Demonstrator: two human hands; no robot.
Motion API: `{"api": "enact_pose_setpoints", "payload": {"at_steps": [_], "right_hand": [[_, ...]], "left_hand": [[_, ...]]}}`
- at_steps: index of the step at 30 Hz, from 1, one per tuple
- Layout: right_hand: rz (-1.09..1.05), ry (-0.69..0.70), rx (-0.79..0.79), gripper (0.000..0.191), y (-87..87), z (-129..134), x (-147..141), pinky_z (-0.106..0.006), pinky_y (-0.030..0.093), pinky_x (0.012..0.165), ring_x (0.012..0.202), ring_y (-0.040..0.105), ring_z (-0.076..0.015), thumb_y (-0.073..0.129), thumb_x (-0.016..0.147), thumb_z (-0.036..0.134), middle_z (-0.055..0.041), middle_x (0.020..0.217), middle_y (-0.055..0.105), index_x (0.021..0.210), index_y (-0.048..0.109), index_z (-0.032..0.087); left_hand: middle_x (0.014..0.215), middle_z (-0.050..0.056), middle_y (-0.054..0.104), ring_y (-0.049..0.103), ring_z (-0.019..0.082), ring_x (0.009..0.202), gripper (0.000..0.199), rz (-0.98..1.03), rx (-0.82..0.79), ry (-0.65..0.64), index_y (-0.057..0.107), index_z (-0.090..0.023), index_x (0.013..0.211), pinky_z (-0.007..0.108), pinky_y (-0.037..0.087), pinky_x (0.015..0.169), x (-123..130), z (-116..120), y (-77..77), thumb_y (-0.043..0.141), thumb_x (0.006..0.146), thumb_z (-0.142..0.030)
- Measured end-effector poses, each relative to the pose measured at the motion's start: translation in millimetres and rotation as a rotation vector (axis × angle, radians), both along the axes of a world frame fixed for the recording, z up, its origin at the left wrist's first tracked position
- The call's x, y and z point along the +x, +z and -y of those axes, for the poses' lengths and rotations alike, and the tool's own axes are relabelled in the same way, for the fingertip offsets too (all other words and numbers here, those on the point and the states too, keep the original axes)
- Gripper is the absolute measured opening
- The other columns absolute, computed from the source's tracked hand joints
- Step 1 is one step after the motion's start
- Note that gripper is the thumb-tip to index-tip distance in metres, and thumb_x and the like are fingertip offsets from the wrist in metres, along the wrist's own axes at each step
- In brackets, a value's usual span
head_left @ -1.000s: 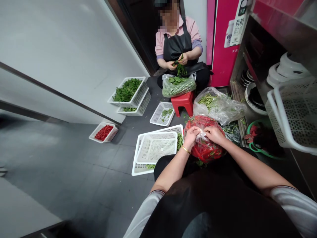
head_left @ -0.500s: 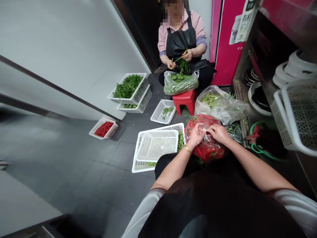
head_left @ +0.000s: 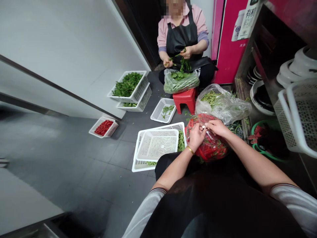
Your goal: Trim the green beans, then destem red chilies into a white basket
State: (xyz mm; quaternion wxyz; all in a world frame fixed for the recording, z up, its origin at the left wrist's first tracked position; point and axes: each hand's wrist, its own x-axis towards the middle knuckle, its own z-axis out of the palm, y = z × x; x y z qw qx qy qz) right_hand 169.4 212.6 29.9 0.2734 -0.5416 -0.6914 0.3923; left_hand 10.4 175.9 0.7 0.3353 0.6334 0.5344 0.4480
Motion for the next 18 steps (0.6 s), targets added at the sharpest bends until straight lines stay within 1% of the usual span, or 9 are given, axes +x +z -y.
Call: {"api": "enact_pose_setpoints", "payload": {"at_steps": [3, 6, 8, 10, 13, 14, 16, 18], "right_hand": [[0.02, -0.036, 0.037, 0.043, -3.4, 4, 7, -0.026, 0.032, 0.048, 0.047, 0.045, -0.0133, 0.051, 0.086, 0.054, 0.0023, 0.044, 0.049, 0.057, 0.054, 0.022], [0.075, -0.01, 0.118, 0.041, -4.2, 13, 10, -0.026, 0.032, 0.052, 0.051, 0.046, -0.0126, 0.054, 0.085, 0.049, 0.0018, 0.051, 0.052, 0.056, 0.05, 0.021], [0.103, 0.054, 0.175, 0.04, -4.6, 22, 10, -0.026, 0.031, 0.054, 0.054, 0.046, -0.0124, 0.053, 0.086, 0.045, 0.0015, 0.054, 0.053, 0.055, 0.046, 0.021], [0.098, 0.089, 0.206, 0.04, -5.5, 31, 10, -0.026, 0.031, 0.055, 0.055, 0.046, -0.0127, 0.05, 0.088, 0.044, 0.0009, 0.055, 0.052, 0.055, 0.045, 0.021], [0.038, 0.092, 0.169, 0.037, -6.1, 39, 15, -0.027, 0.035, 0.058, 0.056, 0.049, -0.0139, 0.05, 0.088, 0.044, 0.0005, 0.056, 0.056, 0.059, 0.054, 0.021], [0.013, 0.076, 0.145, 0.035, -5.6, 40, 17, -0.027, 0.036, 0.059, 0.056, 0.051, -0.0144, 0.051, 0.088, 0.044, 0.0006, 0.056, 0.057, 0.063, 0.058, 0.021], [-0.023, -0.007, 0.121, 0.03, -3.6, 36, 21, -0.027, 0.04, 0.061, 0.056, 0.054, -0.0154, 0.052, 0.088, 0.043, 0.0006, 0.058, 0.06, 0.072, 0.064, 0.021], [-0.038, -0.107, 0.146, 0.025, -1.5, 29, 22, -0.028, 0.043, 0.064, 0.058, 0.057, -0.016, 0.054, 0.087, 0.041, -0.0001, 0.063, 0.064, 0.082, 0.068, 0.02]], "left_hand": [[0.071, -0.001, 0.06, 0.053, 0.01, 0.059, 0.016, 0.108, -0.03, 0.016, 0.058, -0.019, 0.09, 0.022, 0.042, 0.063, 1, -1, -2.0, 0.069, 0.078, -0.022], [0.071, 0.0, 0.062, 0.054, 0.011, 0.061, 0.01, 0.132, -0.065, 0.027, 0.061, -0.018, 0.083, 0.023, 0.042, 0.063, 1, -1, -0.6, 0.069, 0.077, -0.019], [0.071, 0.001, 0.063, 0.055, 0.013, 0.065, 0.005, 0.095, -0.044, 0.026, 0.064, -0.018, 0.078, 0.025, 0.044, 0.068, -1, -1, 1.3, 0.068, 0.076, -0.016], [0.073, 0.003, 0.064, 0.057, 0.016, 0.071, 0.006, 0.059, 0.009, 0.015, 0.068, -0.019, 0.076, 0.028, 0.045, 0.074, -3, -1, 2.7, 0.068, 0.076, -0.013], [0.078, 0.004, 0.066, 0.058, 0.018, 0.077, 0.013, 0.053, 0.049, -0.014, 0.073, -0.021, 0.08, 0.031, 0.046, 0.081, -6, -2, 2.2, 0.067, 0.077, -0.01], [0.079, 0.004, 0.066, 0.058, 0.018, 0.077, 0.014, 0.054, 0.045, -0.025, 0.075, -0.021, 0.081, 0.031, 0.046, 0.082, -7, -2, 1.6, 0.066, 0.077, -0.01], [0.077, 0.004, 0.066, 0.058, 0.017, 0.076, 0.016, 0.04, 0.037, -0.038, 0.076, -0.021, 0.083, 0.031, 0.046, 0.081, -9, -2, 0.2, 0.067, 0.078, -0.009], [0.077, 0.005, 0.066, 0.058, 0.018, 0.076, 0.016, 0.02, 0.044, -0.046, 0.077, -0.021, 0.084, 0.031, 0.046, 0.08, -9, -3, -0.9, 0.067, 0.078, -0.011]]}}
